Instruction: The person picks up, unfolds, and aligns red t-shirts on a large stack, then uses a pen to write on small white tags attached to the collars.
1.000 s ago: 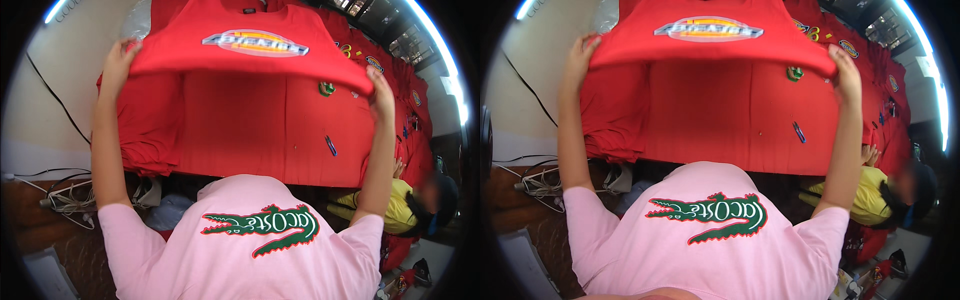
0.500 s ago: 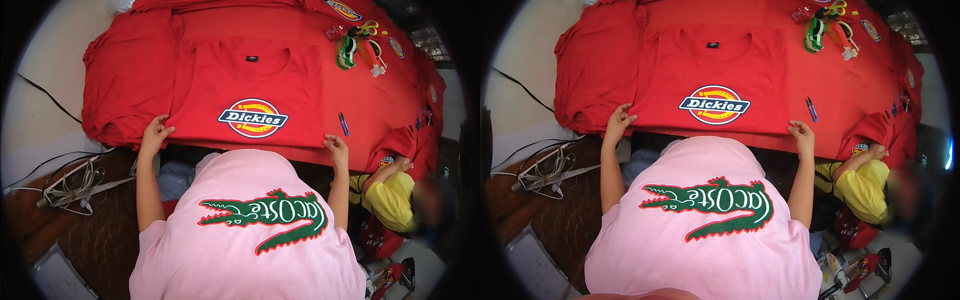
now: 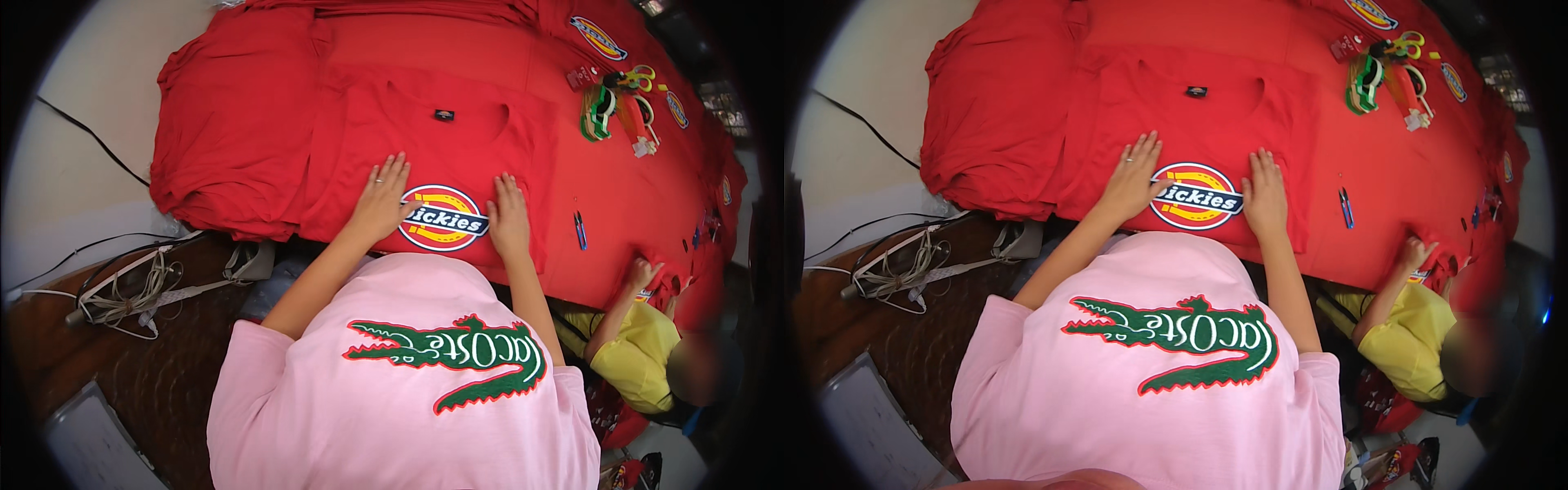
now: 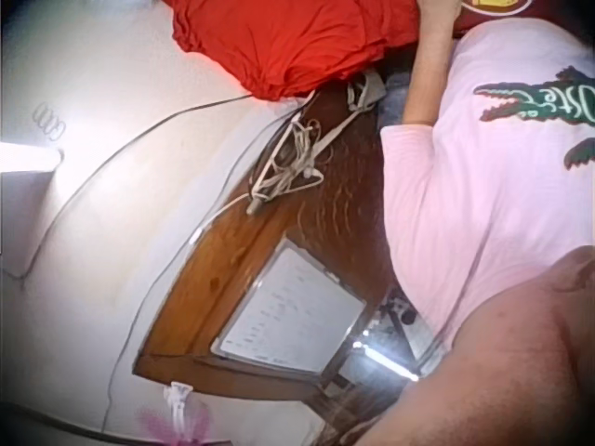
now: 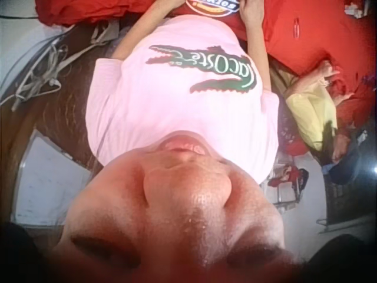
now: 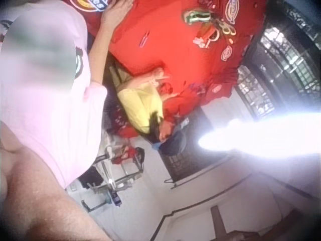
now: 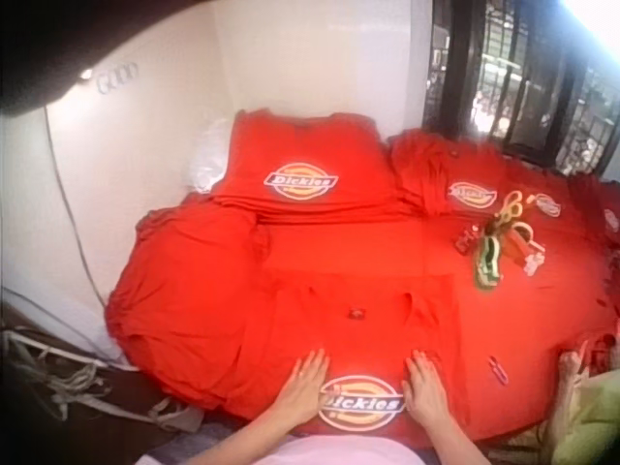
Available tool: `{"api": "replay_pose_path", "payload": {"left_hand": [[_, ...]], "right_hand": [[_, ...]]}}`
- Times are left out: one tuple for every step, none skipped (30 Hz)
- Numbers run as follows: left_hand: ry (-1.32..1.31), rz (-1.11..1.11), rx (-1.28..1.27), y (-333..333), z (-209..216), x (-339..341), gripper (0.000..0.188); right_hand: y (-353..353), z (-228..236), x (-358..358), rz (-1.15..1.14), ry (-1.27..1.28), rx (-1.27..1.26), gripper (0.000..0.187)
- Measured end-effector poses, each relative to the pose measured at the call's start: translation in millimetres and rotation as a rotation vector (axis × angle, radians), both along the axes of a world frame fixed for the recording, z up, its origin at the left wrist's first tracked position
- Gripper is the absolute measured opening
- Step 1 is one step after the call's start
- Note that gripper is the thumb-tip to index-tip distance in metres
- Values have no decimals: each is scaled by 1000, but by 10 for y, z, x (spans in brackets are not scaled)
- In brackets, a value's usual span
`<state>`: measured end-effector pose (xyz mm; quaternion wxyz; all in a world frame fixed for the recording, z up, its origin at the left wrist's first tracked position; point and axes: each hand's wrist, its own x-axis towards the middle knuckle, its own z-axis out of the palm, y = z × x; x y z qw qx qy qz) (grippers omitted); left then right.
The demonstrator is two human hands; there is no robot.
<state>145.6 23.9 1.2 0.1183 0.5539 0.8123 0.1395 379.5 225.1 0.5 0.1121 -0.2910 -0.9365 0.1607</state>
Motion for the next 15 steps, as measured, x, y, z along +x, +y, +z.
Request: {"api": "replay_pose_path", "payload": {"left_hand": [[52,0,55,114,-84,-38,86],[103,-1,110,212,-159,-112,88],[151,40,101,295,-196,-211,88],[193,72,94,351,-215,-322,87],[234,103,88,403,-229,-440,87],[232,111,100,445,-227,-556,86],[231,117,114,499,-208,-702,85],[231,123,128,565,-191,-830,84],[254,112,116,627,-172,-941,83],[277,100,100,690,-166,-1041,82],[300,88,85,758,-163,-1124,82],[275,101,114,821,-154,-1185,79],[249,113,144,880,-146,-1231,76],[223,125,173,954,-145,-1250,73],[205,191,207,1033,-117,-1215,69]], "right_hand": [[15,-81,-124,10,-27,76,58],[87,-131,-214,-7,-18,101,58],[179,-151,-303,-24,-14,128,59],[275,-162,-356,-50,-14,156,59],[386,-179,-437,-72,2,163,59],[483,-178,-476,-69,-3,172,59],[592,-169,-517,-67,-7,181,59],[696,-160,-545,-66,-11,192,59],[787,-163,-576,-56,-40,180,60],[839,-153,-607,-49,-45,182,59],[888,-144,-643,-43,-49,183,58],[937,-116,-684,-36,-55,184,57],[972,-81,-700,6,-48,194,55],[987,-34,-695,46,-40,204,52],[1032,30,-702,89,-34,217,50]]}}
